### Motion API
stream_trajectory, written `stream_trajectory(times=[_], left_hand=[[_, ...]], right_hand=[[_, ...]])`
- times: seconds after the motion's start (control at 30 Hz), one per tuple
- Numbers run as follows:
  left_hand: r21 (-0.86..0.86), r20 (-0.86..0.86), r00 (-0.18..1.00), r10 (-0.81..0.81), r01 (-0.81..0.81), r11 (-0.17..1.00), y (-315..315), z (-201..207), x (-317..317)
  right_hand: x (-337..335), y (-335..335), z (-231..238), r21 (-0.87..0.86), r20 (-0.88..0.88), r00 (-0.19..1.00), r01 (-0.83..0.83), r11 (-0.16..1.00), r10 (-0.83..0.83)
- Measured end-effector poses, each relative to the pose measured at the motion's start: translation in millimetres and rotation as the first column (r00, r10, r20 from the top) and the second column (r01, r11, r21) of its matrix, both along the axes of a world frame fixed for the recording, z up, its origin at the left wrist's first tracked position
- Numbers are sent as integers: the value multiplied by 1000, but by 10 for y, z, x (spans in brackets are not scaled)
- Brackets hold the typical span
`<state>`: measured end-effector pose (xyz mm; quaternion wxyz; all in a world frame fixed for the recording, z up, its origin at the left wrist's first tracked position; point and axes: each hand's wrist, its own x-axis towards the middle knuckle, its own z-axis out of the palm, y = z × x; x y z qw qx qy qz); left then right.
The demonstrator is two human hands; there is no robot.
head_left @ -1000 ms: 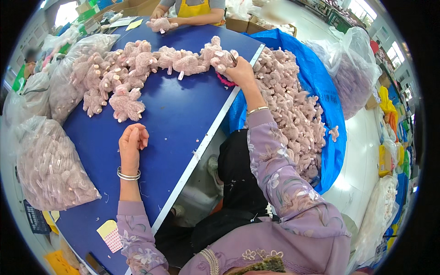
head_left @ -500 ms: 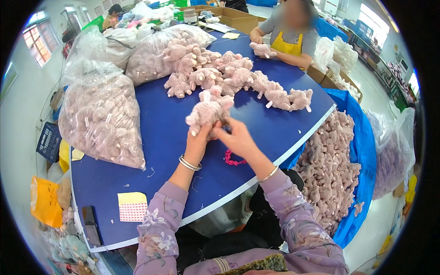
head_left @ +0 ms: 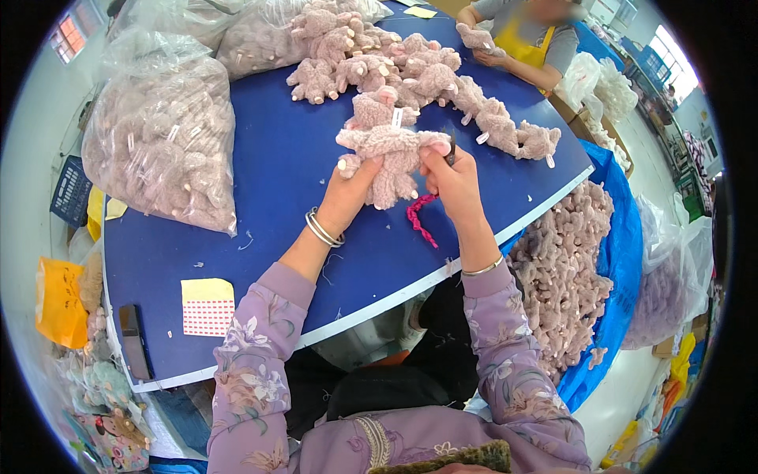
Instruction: The person trims loose threads and excess fabric from small pink stuffed toys using scissors. They handle each toy individually, snipping stray fibers and then placing the finished items into a plastic bag.
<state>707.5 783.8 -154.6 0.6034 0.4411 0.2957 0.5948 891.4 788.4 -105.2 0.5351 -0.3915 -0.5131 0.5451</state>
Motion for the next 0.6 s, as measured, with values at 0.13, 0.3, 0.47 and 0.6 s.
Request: stream_trajectory(times=[0.13,0.3,0.47,0.6], left_hand=[[-16,63,998,10,-9,1000,-6,42,23],[7,15,997,73,-73,997,29,85,-37],[57,-45,995,93,-91,994,68,34,-44],[7,-40,996,78,-78,997,65,31,-65]], right_hand=[[3,-2,-16,-25,-73,997,31,999,-33],[-13,-19,1,-3,8,1000,19,1000,-19],[-154,-116,21,227,266,964,-32,973,-31],[-270,-178,-46,189,282,959,-61,980,5]])
